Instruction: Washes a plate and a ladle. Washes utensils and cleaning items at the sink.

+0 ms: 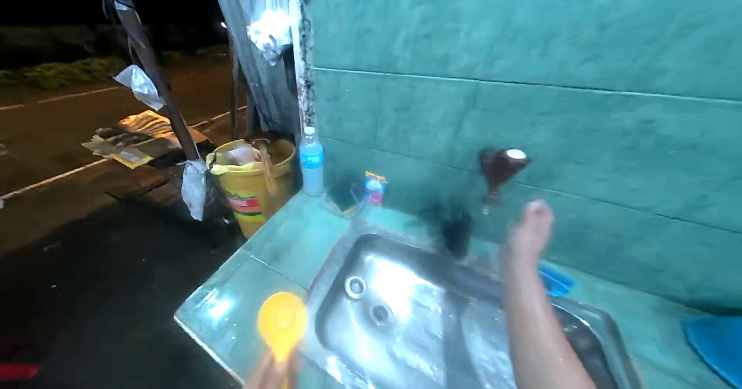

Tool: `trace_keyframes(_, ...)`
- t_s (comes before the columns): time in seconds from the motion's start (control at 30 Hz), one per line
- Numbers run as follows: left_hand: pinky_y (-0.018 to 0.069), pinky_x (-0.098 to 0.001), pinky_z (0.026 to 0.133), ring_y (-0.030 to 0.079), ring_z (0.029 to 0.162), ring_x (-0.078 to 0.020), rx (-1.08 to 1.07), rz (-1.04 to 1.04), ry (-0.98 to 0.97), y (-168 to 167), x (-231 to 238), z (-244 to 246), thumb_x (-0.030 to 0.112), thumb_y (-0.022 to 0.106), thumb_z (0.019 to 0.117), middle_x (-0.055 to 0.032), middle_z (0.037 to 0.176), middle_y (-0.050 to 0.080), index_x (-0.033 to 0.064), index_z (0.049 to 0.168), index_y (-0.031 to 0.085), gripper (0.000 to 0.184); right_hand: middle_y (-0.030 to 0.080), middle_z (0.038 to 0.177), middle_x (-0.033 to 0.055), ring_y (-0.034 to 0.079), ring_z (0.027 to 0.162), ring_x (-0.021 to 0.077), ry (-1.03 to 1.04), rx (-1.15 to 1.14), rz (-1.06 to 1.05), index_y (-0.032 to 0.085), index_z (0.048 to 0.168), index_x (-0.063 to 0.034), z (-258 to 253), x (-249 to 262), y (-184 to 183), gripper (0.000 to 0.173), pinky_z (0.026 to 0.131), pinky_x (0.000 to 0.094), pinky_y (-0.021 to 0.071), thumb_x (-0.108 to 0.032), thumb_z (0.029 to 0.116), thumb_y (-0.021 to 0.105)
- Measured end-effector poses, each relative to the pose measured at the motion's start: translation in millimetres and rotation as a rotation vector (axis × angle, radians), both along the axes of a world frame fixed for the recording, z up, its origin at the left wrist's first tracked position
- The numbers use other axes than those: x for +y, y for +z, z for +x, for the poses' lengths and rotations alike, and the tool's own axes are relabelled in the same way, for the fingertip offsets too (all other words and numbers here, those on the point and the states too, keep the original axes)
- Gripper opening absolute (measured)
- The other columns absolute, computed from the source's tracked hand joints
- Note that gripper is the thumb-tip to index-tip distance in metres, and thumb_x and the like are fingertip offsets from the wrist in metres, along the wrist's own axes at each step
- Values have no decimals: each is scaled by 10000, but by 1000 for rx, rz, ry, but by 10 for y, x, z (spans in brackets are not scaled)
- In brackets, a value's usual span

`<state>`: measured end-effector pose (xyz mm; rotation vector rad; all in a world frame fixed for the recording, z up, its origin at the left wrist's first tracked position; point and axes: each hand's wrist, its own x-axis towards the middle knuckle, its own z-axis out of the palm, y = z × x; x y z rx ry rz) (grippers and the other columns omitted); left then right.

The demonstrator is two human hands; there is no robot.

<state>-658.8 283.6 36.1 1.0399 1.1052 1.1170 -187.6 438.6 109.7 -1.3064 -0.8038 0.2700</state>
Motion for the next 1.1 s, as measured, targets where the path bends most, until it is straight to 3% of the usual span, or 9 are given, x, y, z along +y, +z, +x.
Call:
trace_keyframes(0.13,566,-295,625,641,690,-126,47,-20,-313,-34,826,340,170,399,1059,-68,1054,707,6,1365,543,376,463,1490,191,524,1316,195,10,-359,71,324,1536,5,-263,237,682,632,1083,379,479,-390,1070,485)
trace_keyframes(0.23,539,-280,618,614,678,-110,37,-19,-551,-125,1271,801,187,378,1079,-49,1064,691,27,1355,551,363,591,1258,175,617,1063,199,-31,-447,-52,480,1386,-8,-211,422,866,602,896,383,539,-118,852,734)
trace_keyframes(0.37,488,-243,585,554,627,-71,117,-30,-802,-145,1646,1647,195,404,1089,-26,960,658,32,1302,579,320,655,1032,51,678,876,141,149,-315,-26,536,1187,-65,-12,456,936,564,749,342,604,88,660,663)
trace_keyframes(0.5,465,-253,575,531,600,-86,240,-1,-901,-129,1895,2514,262,404,1115,-44,881,644,35,1265,608,340,691,940,16,685,834,157,407,-250,-36,576,1059,-124,202,461,1020,497,734,347,603,83,610,620)
trace_keyframes(0.67,481,-338,653,556,696,-163,349,17,-965,25,2042,3255,396,393,1114,-84,871,630,40,1294,615,456,711,985,30,695,911,164,500,-356,-204,615,1055,-133,331,392,1168,447,777,336,605,53,649,629)
trace_keyframes(0.8,550,-519,917,679,1038,-328,356,64,-951,-66,2051,3295,419,587,1034,-239,1267,640,15,1478,459,614,538,1426,189,520,1294,410,-3,-999,-358,564,1425,-119,-165,113,1231,563,1004,619,469,-64,882,699)
trace_keyframes(0.87,560,-494,820,670,912,-312,406,-6,-970,-140,2006,3160,383,517,1077,-225,1181,639,32,1525,376,587,536,1412,222,522,1280,424,-109,-1091,-272,579,1385,-82,-650,256,1062,435,1014,594,466,-127,953,593)
trace_keyframes(1.0,551,-422,740,631,760,-250,518,-100,-997,-217,1926,2631,260,432,1107,-190,1000,639,-23,1400,479,410,650,1317,148,591,1276,331,407,-1070,-505,692,1278,-91,-1560,1488,251,281,1054,522,504,-102,1045,535)
trace_keyframes(1.1,485,-531,1032,647,1154,-377,610,33,-998,-256,1885,2138,176,500,1077,-290,1249,649,-77,1358,562,383,540,1497,179,446,1436,385,578,-1146,-832,510,1511,-101,-1868,2499,-498,482,1152,630,349,-336,1091,490)
